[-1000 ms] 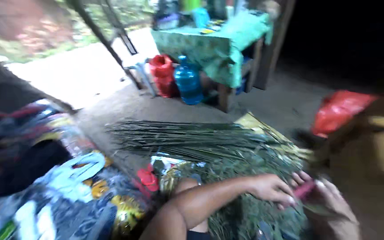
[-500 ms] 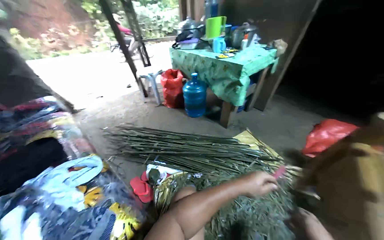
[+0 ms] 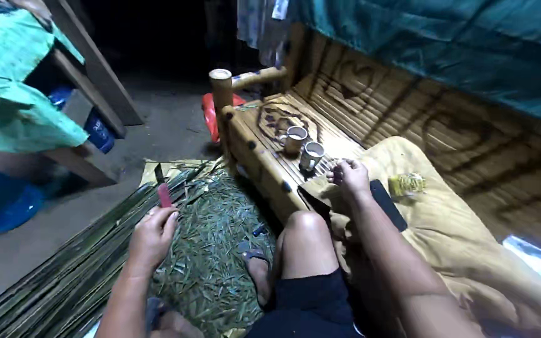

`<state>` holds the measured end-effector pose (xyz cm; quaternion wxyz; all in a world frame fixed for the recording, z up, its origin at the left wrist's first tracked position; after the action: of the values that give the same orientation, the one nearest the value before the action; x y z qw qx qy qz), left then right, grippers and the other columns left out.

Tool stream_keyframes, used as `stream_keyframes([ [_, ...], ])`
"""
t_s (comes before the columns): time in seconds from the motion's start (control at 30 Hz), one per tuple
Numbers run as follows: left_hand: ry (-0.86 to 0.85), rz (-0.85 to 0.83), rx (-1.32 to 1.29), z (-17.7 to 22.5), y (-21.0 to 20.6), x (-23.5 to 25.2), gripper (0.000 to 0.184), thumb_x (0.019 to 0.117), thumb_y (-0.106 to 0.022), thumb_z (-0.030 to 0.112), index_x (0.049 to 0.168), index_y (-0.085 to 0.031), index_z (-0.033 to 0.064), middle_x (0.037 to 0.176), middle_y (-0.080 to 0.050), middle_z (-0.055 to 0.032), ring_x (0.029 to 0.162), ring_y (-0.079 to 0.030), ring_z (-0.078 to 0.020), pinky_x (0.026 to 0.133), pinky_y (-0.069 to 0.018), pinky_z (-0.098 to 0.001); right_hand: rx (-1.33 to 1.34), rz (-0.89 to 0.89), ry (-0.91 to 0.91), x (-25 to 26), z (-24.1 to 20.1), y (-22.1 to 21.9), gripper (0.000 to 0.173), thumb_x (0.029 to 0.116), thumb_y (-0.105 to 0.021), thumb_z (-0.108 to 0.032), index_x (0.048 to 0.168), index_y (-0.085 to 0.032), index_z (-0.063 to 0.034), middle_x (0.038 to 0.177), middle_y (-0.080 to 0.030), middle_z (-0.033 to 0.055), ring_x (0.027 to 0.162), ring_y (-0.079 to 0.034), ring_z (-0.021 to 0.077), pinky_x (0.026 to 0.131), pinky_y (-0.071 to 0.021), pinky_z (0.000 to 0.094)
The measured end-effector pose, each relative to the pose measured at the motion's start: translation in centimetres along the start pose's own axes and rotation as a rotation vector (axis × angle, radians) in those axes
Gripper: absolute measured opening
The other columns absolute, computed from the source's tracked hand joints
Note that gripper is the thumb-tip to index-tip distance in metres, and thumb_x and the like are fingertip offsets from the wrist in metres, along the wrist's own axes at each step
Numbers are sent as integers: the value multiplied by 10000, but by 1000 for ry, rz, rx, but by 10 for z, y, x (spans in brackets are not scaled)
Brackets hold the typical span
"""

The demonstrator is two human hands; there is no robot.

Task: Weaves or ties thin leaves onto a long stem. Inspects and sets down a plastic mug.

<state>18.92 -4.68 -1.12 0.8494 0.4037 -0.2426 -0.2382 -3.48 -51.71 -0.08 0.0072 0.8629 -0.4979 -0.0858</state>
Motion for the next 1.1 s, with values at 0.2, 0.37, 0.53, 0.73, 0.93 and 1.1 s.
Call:
stream_keyframes([
  [0.2, 8, -13, 23, -2, -7, 0, 373, 1055, -454, 255, 1158, -716, 10, 1135, -697, -207, 1029, -689, -347, 938, -526, -565, 102, -153, -496, 26, 50, -34, 404, 1080, -457, -335, 1375, -451, -59, 984, -651, 140, 741, -667, 212, 656, -581, 355],
  [0.37, 34, -24, 25, -8, -8, 0, 343, 1050, -473, 233, 1148, -721, 19, 1155, -696, -195, 1028, -690, -331, 935, -532, -543, 100, -238, -551, 44, 78, -61, 507, 1066, -493, -427, 1424, -414, -77, 1029, -670, 194, 767, -708, 276, 670, -612, 394],
  [0.53, 44, -41, 27, -6, -4, -1, 315, 1060, -489, 202, 1154, -723, 13, 1157, -700, -202, 1063, -687, -349, 968, -520, -555, 134, -211, -484, 47, 82, -71, 507, 1108, -353, -465, 1331, -468, -25, 1057, -637, 180, 827, -688, 268, 742, -596, 415],
  [0.73, 105, -56, 11, -12, 3, -3, 316, 1078, -480, 214, 1185, -713, 29, 1097, -714, -172, 1010, -701, -308, 955, -535, -536, -47, -162, -337, 36, 71, -71, 454, 1128, -307, -410, 1248, -516, -26, 877, -603, 112, 656, -622, 201, 613, -563, 363],
  [0.93, 145, -8, -10, -21, 13, -5, 313, 1081, -486, 212, 1175, -718, 25, 1043, -711, -172, 991, -695, -315, 942, -532, -553, -268, -406, -56, -19, 10, -96, 444, 1130, -337, -351, 1122, -617, -7, 766, -655, 88, 604, -645, 185, 587, -580, 359],
  [1.1, 135, 49, -30, -23, 21, -5, 268, 1064, -519, 172, 1144, -720, 16, 1057, -699, -175, 981, -691, -319, 913, -540, -567, -210, -749, 288, -100, -59, -122, 380, 1084, -418, -297, 884, -636, -59, 659, -631, 21, 512, -579, 111, 508, -528, 275],
])
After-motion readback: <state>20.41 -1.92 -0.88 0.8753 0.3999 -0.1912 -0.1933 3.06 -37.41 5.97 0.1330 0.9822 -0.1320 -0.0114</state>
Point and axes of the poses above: each hand's wrist, its own x-axis towards the middle knuckle, its own y-axis out of the back of the hand, z = x × y, the point moved 8 cm from there along x, towards the middle knuckle
